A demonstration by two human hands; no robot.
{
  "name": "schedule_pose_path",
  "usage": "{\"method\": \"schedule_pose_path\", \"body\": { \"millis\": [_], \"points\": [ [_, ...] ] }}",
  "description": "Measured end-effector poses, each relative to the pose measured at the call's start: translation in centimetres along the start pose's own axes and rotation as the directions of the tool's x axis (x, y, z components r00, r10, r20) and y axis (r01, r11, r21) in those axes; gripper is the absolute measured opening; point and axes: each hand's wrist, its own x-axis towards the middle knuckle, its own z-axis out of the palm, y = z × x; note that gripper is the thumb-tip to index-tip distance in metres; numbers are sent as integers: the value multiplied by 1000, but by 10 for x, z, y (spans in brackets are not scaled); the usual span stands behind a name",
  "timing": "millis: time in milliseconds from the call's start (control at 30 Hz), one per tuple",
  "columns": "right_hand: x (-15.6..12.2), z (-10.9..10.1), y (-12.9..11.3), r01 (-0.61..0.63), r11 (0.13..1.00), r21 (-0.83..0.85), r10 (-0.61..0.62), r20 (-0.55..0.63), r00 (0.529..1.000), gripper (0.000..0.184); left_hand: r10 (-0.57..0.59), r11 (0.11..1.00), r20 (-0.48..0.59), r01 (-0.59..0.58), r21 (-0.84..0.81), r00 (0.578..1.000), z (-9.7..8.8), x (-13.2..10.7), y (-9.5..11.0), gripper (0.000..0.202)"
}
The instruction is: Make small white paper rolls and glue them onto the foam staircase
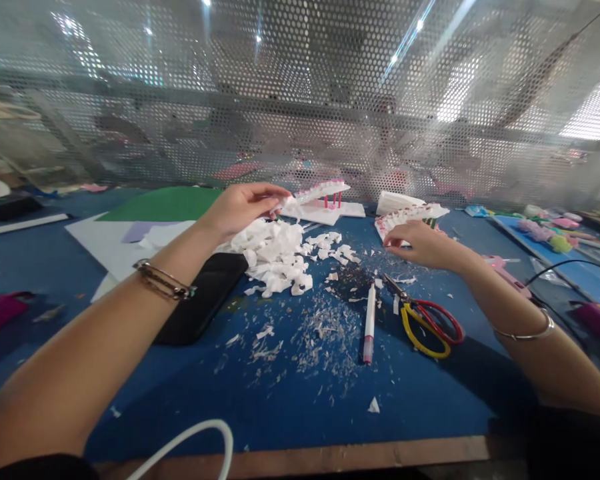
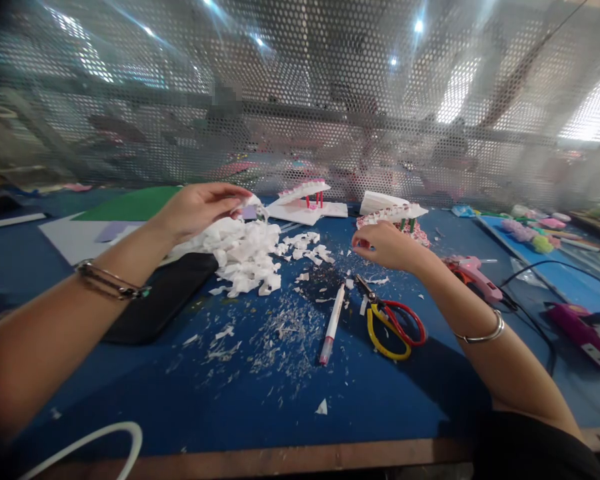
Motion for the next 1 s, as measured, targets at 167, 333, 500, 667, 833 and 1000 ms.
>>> {"method": "schedule_pose_path", "body": {
  "millis": [167,333,500,667,833,1000],
  "points": [
    [0,-1,-4,-13,1000,24,11,60,998,23,-13,982,-27,7,-187,1000,1,-4,15,39],
    [0,0,-7,-26,999,40,21,115,993,24,-13,975,-75,-4,-221,997,0,-3,18,39],
    [-1,-2,-7,-29,998,50,21,147,989,26,-33,996,-39,29,-89,999,-4,1,0,38],
    [-3,-1,-4,-42,998,52,32,171,985,26,-63,986,9,61,155,998,-6,5,-25,27],
    [-4,-3,-3,-32,997,67,18,209,978,24,-89,939,99,50,340,991,-23,11,-58,30],
    [-5,-6,-2,-26,996,87,5,233,972,25,-22,873,79,-19,487,997,-35,11,-101,30]
  ]
}}
